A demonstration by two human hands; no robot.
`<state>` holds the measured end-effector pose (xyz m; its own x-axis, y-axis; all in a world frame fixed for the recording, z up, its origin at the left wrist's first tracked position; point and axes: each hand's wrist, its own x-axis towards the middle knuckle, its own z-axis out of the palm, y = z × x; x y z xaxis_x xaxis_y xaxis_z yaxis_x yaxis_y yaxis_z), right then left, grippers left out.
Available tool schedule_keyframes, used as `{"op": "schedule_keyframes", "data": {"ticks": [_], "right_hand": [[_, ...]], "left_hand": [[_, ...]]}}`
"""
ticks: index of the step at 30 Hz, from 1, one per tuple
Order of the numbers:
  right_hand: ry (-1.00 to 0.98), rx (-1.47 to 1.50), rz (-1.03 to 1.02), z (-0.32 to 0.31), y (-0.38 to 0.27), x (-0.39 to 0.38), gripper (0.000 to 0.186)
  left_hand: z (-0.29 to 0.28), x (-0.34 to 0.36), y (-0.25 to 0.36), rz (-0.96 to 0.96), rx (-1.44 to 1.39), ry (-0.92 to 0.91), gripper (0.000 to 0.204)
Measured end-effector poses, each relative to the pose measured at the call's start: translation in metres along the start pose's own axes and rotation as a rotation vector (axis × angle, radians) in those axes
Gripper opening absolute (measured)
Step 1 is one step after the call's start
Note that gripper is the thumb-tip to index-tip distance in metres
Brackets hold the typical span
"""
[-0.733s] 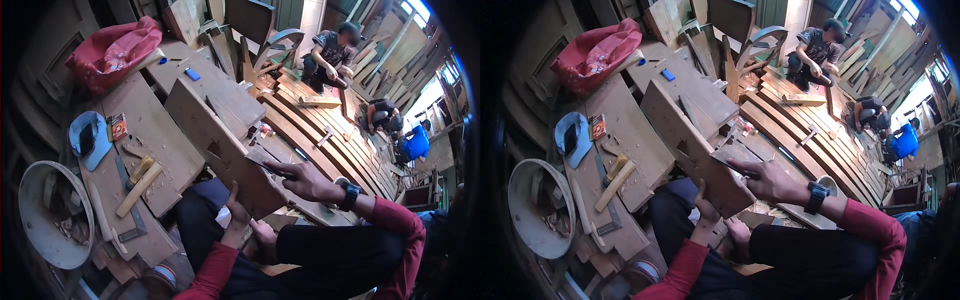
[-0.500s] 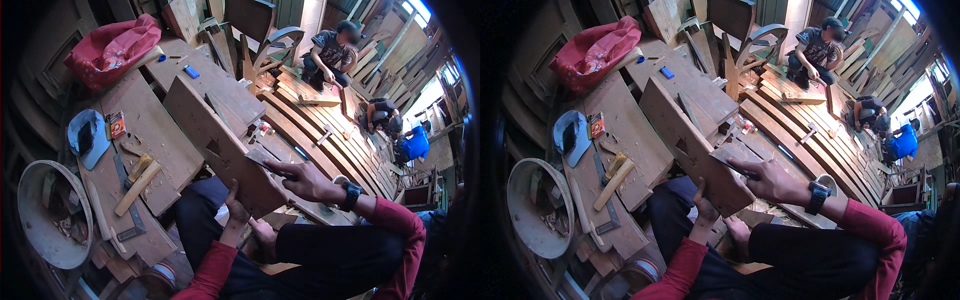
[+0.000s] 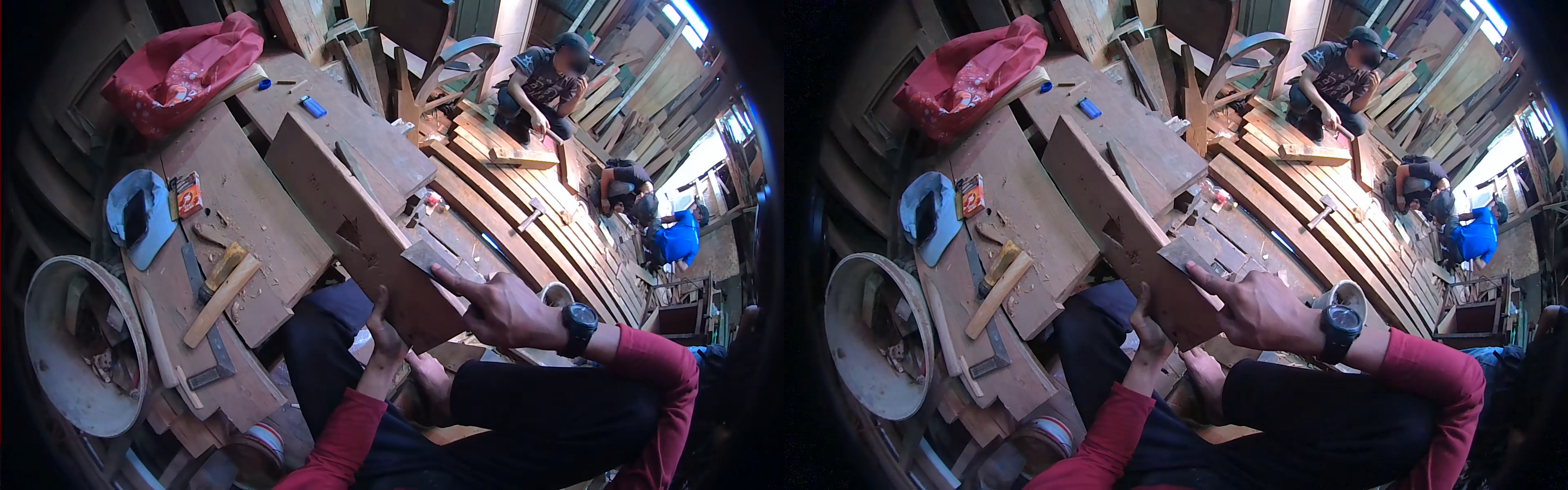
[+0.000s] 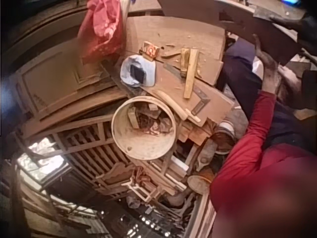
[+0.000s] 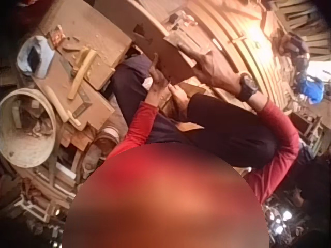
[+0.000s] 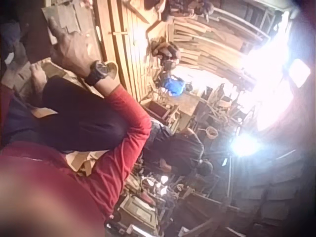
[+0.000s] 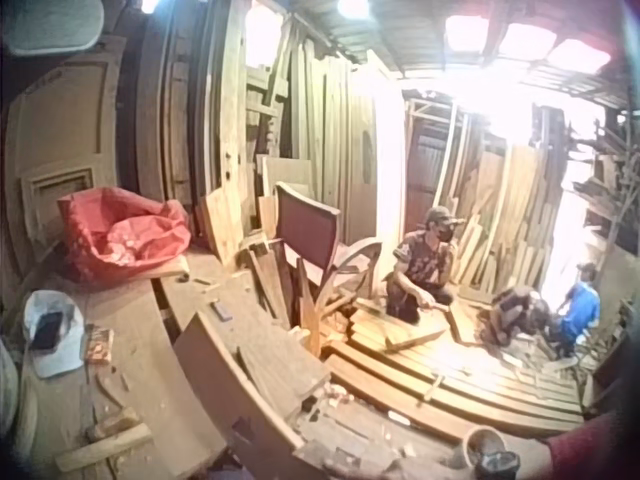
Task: Chiseling a rectangular notch into a piece of wood using a wood chisel and hand pressure/hammering.
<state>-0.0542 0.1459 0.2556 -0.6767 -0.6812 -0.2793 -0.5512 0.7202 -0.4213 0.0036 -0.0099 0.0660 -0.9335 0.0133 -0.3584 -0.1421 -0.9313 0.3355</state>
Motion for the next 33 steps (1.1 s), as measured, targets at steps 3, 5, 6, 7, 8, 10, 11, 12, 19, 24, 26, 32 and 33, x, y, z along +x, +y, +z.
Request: {"op": "schedule_keyframes", "data": {"ticks": [3,5,6,7,8,10,11,12,19,24,26,32,33], "right_hand": [[-0.016,-0.043,0.023,-0.002,-0.008,-0.002,0.071],[-0.045,-0.091,0.068,-0.003,-0.013,-0.002,0.070],[-0.041,-0.108,0.074,-0.002,-0.013,-0.003,0.070],[-0.036,-0.127,0.080,-0.001,-0.015,-0.002,0.070],[-0.041,-0.126,0.080,-0.001,-0.017,-0.002,0.070],[-0.070,-0.136,0.091,-0.001,-0.019,-0.001,0.072],[-0.073,-0.136,0.095,0.000,-0.018,0.000,0.072],[-0.065,-0.125,0.092,0.001,-0.018,0.001,0.072],[-0.076,-0.104,0.130,0.001,-0.010,0.009,0.075],[-0.118,-0.181,0.132,-0.001,-0.011,0.010,0.077],[-0.122,-0.228,0.112,0.004,-0.009,0.010,0.078],[-0.158,-0.234,0.126,0.008,-0.011,0.013,0.082],[-0.185,-0.247,0.136,0.009,-0.013,0.014,0.081]], "left_hand": [[0.000,-0.001,0.001,-0.032,-0.012,0.003,0.062],[-0.002,0.001,0.000,-0.016,0.008,-0.034,0.064],[-0.003,0.001,-0.001,-0.016,0.005,-0.029,0.064],[-0.004,0.001,0.000,-0.024,0.011,-0.010,0.065],[-0.005,0.001,0.000,-0.032,0.017,0.009,0.066],[-0.005,0.001,-0.001,-0.025,0.009,0.020,0.066],[-0.004,0.001,-0.002,-0.018,0.003,0.026,0.066],[-0.002,0.000,-0.001,-0.022,0.001,0.026,0.066],[0.001,0.000,0.001,-0.006,0.045,0.011,0.065],[0.003,0.003,-0.004,0.034,0.038,-0.011,0.064],[0.005,0.000,-0.002,0.045,0.032,0.006,0.064],[0.000,-0.001,-0.002,0.050,0.061,0.004,0.064],[0.000,-0.002,-0.001,0.057,0.070,0.001,0.064]]}}
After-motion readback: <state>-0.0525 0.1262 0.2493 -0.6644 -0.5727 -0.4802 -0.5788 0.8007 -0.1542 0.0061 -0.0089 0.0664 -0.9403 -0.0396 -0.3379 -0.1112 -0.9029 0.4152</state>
